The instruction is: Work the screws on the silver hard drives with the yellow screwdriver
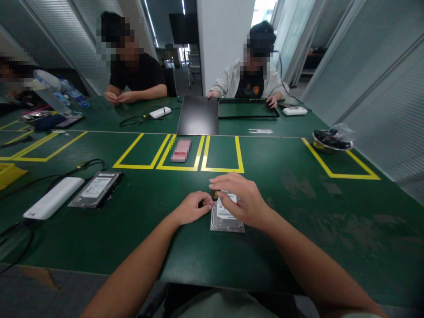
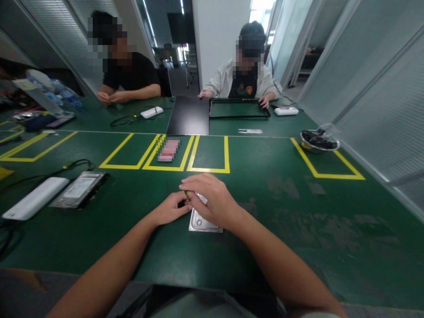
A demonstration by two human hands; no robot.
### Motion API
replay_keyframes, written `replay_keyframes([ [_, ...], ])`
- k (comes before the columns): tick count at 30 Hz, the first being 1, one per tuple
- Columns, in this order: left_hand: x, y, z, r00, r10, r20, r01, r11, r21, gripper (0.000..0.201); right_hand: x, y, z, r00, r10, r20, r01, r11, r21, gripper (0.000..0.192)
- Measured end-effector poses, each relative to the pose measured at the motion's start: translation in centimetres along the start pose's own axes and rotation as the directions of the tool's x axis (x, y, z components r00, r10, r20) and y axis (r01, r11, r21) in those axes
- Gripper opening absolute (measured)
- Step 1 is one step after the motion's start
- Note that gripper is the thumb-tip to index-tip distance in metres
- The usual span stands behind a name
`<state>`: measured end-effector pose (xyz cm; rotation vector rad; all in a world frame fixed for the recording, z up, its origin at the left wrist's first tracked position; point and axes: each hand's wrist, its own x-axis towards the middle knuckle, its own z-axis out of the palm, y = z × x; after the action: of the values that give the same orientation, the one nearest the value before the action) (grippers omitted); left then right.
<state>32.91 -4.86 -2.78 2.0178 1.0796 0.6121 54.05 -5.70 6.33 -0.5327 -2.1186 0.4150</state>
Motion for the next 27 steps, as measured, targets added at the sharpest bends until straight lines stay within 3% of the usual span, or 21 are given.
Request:
replay_keyframes([
  [8,0.04,0.2,-0.1,1.0,-0.001,0.004,0.001,1.0,0.004,0.009,-0.19,0.25,0.19,0.998,0.058,-0.032,-0.059,0.997,-0.047,0.02],
  [15,0.05,0.3,-0.01,1.0,-0.014,0.001,0.014,1.0,-0.019,0.009,-0.06,0.05,-0.07,0.999,0.026,0.023,-0.026,1.0,-0.003,0.036],
  [27,0.04,-0.03,0.12,1.0,-0.004,-0.008,0.004,1.0,0.008,0.01,-0.23,0.08,0.06,0.999,0.026,0.037,-0.025,1.0,-0.013,0.04],
])
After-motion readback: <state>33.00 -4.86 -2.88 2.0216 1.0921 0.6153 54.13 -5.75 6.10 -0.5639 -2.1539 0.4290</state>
